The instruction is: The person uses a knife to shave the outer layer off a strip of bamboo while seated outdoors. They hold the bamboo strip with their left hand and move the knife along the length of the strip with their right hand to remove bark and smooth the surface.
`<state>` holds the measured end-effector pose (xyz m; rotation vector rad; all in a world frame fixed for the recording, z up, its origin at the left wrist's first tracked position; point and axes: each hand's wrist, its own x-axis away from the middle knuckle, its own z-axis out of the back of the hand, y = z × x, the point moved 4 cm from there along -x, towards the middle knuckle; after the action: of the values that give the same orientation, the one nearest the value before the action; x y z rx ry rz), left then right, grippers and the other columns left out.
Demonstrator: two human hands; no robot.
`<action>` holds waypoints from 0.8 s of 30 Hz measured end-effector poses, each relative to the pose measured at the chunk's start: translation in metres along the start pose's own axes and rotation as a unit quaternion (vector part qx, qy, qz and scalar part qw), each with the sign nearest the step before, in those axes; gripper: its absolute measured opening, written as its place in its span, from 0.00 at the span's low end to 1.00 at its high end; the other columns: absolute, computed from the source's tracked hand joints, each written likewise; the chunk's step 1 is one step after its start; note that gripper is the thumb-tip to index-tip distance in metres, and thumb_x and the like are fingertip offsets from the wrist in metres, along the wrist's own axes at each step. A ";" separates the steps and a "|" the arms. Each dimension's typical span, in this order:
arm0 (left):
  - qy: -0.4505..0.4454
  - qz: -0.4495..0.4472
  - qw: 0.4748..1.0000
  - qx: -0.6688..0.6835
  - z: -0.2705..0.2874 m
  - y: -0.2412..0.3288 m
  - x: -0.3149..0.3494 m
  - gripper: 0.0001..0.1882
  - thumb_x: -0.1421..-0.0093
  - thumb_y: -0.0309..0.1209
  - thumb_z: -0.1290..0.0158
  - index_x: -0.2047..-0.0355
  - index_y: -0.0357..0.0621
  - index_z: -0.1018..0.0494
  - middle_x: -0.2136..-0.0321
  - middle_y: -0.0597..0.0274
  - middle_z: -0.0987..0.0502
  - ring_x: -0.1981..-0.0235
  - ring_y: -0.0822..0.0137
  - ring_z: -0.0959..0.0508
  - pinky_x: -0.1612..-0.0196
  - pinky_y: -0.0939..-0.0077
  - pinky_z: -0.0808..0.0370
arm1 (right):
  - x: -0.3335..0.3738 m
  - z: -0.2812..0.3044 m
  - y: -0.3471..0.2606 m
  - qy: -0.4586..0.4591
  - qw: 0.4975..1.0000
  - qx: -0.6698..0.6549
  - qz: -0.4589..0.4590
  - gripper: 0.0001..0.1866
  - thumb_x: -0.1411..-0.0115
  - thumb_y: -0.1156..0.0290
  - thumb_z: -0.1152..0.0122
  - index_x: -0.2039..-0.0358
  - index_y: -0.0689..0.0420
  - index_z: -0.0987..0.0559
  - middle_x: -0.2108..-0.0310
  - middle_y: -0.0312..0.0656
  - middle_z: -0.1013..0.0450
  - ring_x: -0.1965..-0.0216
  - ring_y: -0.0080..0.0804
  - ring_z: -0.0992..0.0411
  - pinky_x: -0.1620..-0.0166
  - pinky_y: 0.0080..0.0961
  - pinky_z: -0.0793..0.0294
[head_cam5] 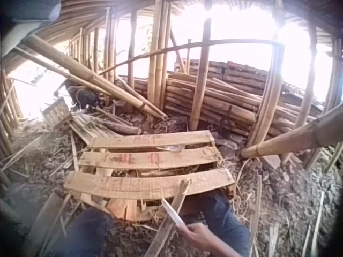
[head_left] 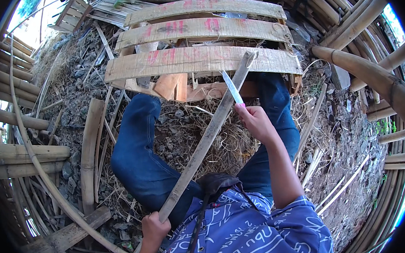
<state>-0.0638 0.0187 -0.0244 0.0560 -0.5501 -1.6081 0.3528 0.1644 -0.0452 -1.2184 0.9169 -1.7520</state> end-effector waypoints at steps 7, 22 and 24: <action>0.001 -0.003 1.000 -0.001 0.001 0.002 -0.001 0.10 0.58 0.28 0.47 0.89 0.36 0.32 0.87 0.38 0.29 0.81 0.37 0.25 0.74 0.48 0.26 | -0.023 0.033 -0.008 0.070 0.996 -0.057 0.002 0.26 0.32 0.50 0.50 0.83 0.54 0.30 0.84 0.24 0.41 0.82 0.12 0.46 0.79 0.16 0.47; -0.009 -0.006 1.000 -0.028 0.001 -0.001 -0.001 0.10 0.57 0.28 0.47 0.90 0.37 0.32 0.87 0.38 0.28 0.82 0.38 0.25 0.75 0.48 0.26 | -0.024 0.057 -0.015 0.187 0.977 0.005 0.105 0.25 0.33 0.52 0.48 0.83 0.55 0.30 0.85 0.22 0.42 0.82 0.09 0.47 0.80 0.16 0.50; -0.010 -0.006 1.000 -0.027 0.000 0.000 0.000 0.10 0.57 0.28 0.47 0.90 0.37 0.32 0.87 0.38 0.29 0.82 0.38 0.25 0.75 0.48 0.26 | -0.017 0.042 -0.025 0.144 0.984 0.012 0.099 0.25 0.32 0.53 0.48 0.83 0.56 0.29 0.84 0.22 0.41 0.82 0.10 0.48 0.81 0.17 0.51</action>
<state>-0.0640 0.0188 -0.0243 0.0034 -0.5214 -1.6354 0.3913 0.1854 -0.0184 -0.8372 1.1400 -1.7977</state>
